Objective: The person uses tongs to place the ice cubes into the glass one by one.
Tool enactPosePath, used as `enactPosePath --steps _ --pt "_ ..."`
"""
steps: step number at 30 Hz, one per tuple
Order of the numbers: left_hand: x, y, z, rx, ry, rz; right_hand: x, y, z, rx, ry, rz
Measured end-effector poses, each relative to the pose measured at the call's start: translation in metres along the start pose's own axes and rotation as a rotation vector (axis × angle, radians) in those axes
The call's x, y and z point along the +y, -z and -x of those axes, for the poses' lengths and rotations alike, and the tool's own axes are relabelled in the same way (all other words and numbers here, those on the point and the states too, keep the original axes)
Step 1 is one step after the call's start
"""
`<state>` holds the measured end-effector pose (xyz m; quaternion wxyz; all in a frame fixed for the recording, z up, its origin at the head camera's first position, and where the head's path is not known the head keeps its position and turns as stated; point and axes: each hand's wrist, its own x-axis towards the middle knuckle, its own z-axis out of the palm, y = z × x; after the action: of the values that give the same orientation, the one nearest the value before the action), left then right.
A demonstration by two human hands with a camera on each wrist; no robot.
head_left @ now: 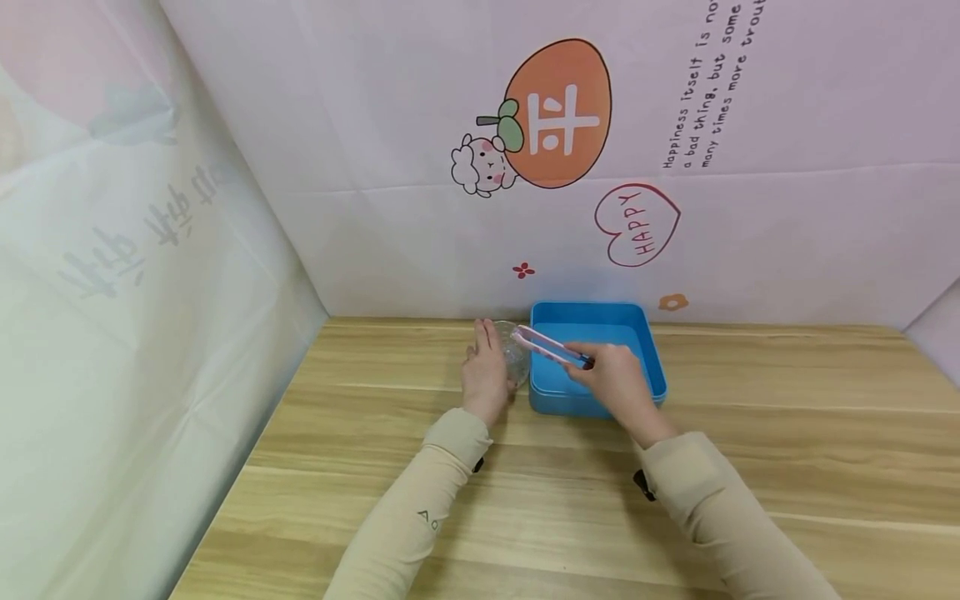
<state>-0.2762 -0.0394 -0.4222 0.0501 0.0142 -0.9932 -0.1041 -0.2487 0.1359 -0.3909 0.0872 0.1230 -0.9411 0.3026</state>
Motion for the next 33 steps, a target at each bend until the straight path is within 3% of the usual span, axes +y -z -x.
enactPosePath --steps 20,33 --pt "-0.0009 0.0007 0.0001 0.001 -0.011 -0.016 -0.0032 -0.0051 -0.001 -0.006 0.017 0.021" --pt "-0.0009 0.0012 0.0004 -0.013 -0.009 0.024 -0.0063 -0.002 -0.0029 -0.042 -0.034 0.001"
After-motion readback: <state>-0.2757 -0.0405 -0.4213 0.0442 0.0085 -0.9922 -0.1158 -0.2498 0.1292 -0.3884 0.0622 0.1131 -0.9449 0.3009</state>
